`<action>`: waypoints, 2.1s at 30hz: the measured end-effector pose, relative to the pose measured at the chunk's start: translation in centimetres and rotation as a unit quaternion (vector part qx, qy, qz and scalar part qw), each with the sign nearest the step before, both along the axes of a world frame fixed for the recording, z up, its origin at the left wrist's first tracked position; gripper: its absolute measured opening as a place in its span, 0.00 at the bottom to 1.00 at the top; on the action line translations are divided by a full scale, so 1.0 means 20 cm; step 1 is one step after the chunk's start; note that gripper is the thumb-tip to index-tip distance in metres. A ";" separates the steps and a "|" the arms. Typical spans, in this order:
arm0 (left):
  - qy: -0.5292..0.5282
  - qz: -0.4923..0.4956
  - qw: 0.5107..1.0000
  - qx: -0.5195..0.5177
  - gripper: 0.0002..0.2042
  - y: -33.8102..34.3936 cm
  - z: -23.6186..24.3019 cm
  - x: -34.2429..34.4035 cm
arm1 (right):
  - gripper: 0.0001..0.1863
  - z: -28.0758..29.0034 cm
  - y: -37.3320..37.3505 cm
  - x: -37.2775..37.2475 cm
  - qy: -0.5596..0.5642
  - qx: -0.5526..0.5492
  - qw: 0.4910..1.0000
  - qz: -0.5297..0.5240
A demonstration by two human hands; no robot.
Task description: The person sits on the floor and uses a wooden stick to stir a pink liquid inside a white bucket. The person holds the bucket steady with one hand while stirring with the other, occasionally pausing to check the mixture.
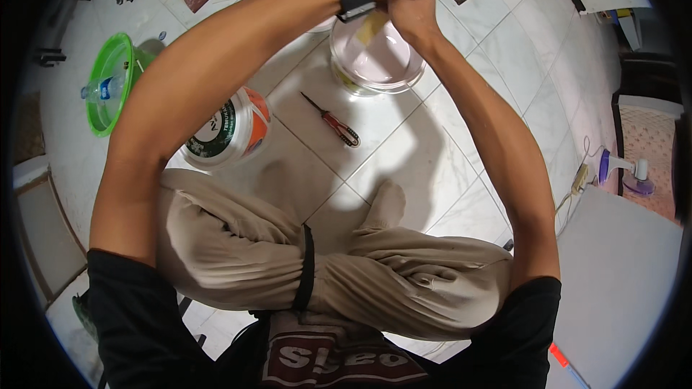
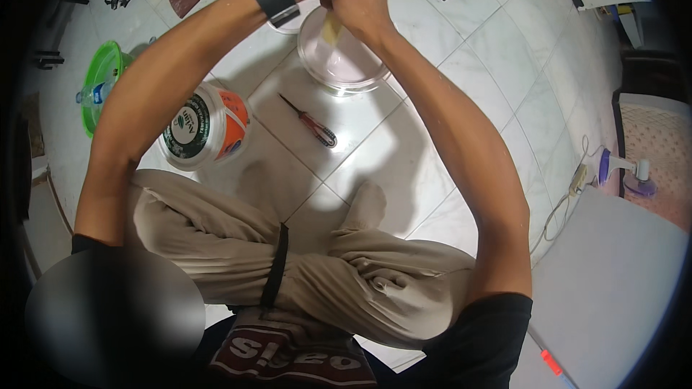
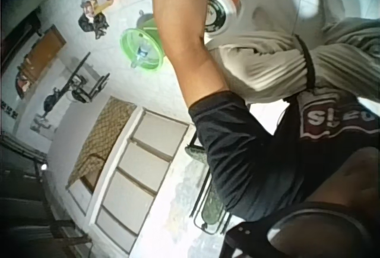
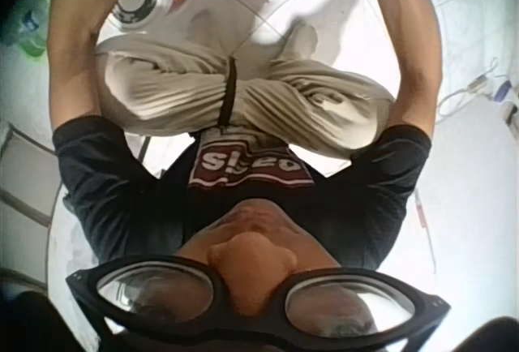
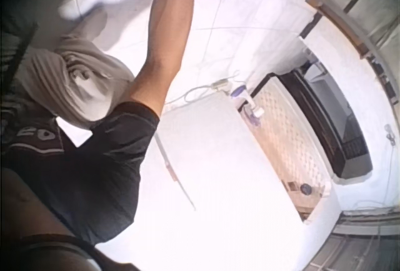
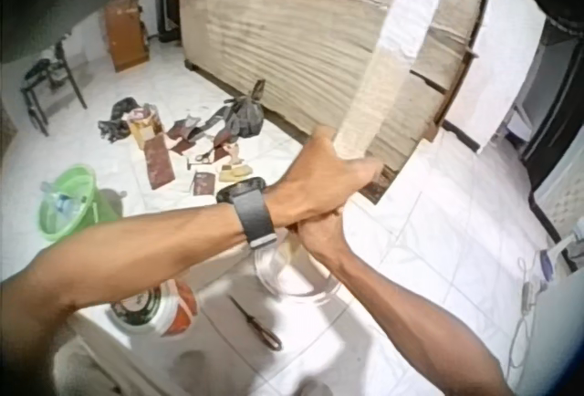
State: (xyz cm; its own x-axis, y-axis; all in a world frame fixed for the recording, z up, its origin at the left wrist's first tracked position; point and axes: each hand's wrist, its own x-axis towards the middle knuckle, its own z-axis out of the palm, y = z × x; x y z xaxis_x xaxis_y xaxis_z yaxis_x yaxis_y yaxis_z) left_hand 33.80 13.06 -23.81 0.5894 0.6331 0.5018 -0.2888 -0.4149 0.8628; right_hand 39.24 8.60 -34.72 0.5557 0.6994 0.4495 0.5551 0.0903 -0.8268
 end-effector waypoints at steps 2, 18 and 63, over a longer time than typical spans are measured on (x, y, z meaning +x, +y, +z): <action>-0.044 0.023 0.999 0.008 0.14 0.03 0.03 -0.01 | 0.11 -0.12 0.12 0.14 -0.105 0.070 0.992 -0.013; -0.095 -0.136 0.984 0.062 0.12 0.19 -0.08 -0.01 | 0.14 -0.16 0.14 0.17 -0.080 0.092 0.993 -0.003; 0.067 -0.251 0.960 -0.109 0.11 0.29 -0.08 -0.05 | 0.10 0.01 0.11 0.10 0.017 -0.072 0.997 -0.009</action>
State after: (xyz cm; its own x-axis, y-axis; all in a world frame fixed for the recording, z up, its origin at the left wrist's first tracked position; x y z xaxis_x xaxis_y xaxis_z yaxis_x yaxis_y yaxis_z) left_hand 32.86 18.84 -25.49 0.8969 0.3345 0.2891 -0.2862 -0.0591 0.9563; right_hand 41.28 10.71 -34.51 0.5822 0.7450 0.3256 0.5267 -0.0405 -0.8491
